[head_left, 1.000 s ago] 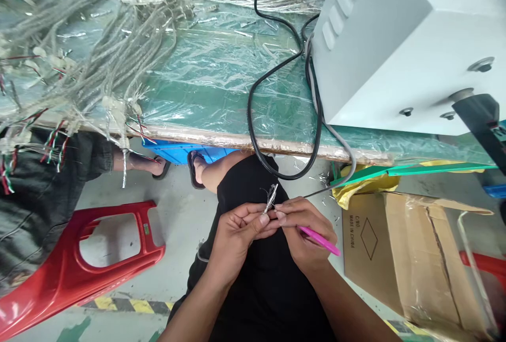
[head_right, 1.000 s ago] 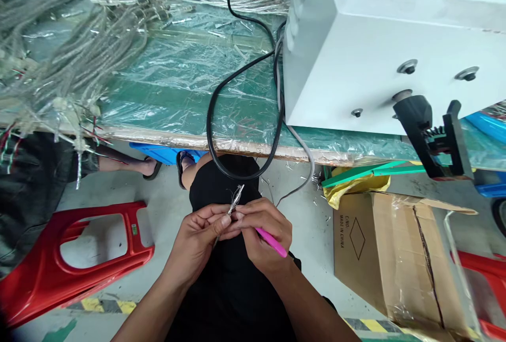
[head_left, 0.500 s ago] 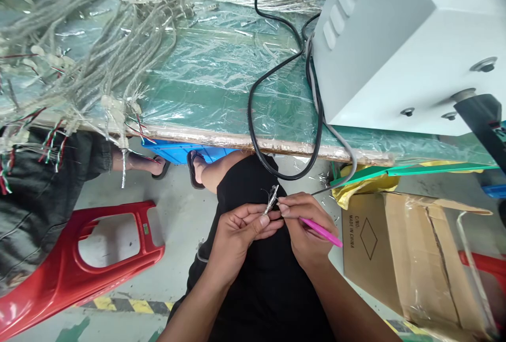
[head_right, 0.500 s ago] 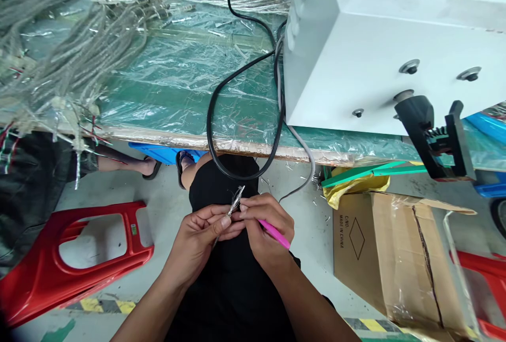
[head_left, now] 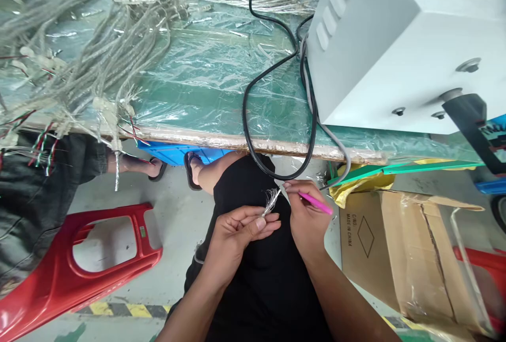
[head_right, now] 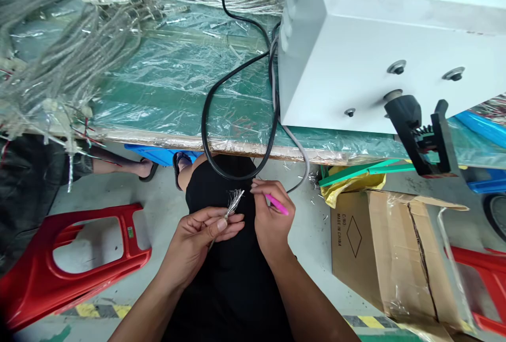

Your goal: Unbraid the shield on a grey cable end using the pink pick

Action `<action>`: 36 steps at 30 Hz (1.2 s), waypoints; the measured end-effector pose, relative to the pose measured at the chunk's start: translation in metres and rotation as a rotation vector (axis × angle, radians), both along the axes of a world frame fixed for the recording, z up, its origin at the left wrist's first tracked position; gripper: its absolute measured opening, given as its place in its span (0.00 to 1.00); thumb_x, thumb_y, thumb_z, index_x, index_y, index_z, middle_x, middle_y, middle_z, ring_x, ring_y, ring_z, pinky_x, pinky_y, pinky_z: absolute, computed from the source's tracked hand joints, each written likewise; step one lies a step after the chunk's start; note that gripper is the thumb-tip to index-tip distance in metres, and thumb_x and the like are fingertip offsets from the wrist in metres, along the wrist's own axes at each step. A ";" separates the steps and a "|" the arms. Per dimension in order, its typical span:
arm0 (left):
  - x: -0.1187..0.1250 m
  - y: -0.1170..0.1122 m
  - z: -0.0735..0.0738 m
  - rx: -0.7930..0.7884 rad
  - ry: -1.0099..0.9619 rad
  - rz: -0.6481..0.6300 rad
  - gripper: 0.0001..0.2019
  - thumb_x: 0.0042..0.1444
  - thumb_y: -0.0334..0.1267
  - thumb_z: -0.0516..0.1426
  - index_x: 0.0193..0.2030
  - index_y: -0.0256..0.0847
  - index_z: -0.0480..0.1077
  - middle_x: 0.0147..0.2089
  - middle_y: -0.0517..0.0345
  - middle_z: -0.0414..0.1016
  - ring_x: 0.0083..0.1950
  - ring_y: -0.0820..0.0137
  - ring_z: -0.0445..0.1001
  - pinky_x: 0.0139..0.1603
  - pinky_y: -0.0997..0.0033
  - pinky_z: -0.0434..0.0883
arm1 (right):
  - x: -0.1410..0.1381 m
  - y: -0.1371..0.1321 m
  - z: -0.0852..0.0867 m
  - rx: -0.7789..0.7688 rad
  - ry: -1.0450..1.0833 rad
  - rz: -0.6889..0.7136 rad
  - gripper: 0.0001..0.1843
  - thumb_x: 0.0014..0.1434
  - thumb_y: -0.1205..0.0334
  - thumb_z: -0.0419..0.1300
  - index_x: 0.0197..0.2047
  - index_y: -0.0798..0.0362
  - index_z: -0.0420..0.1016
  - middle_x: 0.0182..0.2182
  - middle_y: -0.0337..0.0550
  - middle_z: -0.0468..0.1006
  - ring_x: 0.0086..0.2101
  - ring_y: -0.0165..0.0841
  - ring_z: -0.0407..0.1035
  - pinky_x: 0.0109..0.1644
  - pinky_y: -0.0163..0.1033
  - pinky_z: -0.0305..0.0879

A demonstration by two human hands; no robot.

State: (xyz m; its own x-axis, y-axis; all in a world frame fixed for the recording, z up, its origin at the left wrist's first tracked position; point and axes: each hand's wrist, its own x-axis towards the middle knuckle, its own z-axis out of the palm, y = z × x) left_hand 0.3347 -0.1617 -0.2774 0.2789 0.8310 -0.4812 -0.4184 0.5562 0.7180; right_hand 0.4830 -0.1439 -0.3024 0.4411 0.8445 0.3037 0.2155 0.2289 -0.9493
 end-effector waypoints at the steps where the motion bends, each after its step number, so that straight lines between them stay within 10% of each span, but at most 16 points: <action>1: 0.000 0.000 0.000 -0.002 0.000 0.008 0.06 0.57 0.34 0.65 0.42 0.39 0.80 0.41 0.50 0.87 0.45 0.59 0.84 0.48 0.63 0.80 | 0.001 0.001 -0.002 0.003 0.011 -0.023 0.10 0.60 0.74 0.62 0.30 0.50 0.77 0.31 0.37 0.79 0.39 0.32 0.77 0.47 0.41 0.74; 14: -0.001 0.000 0.000 -0.011 0.026 -0.026 0.07 0.58 0.35 0.64 0.43 0.38 0.81 0.42 0.50 0.87 0.44 0.61 0.84 0.46 0.68 0.79 | 0.002 -0.023 0.003 0.249 -0.094 0.226 0.15 0.54 0.80 0.64 0.32 0.46 0.79 0.33 0.39 0.81 0.32 0.33 0.77 0.36 0.43 0.76; 36: 0.004 -0.002 0.003 0.040 0.111 -0.014 0.07 0.56 0.36 0.66 0.41 0.39 0.81 0.39 0.53 0.87 0.41 0.61 0.85 0.46 0.66 0.79 | 0.000 -0.020 0.012 0.083 -0.103 0.275 0.13 0.55 0.77 0.64 0.30 0.47 0.78 0.32 0.39 0.82 0.33 0.33 0.78 0.37 0.40 0.78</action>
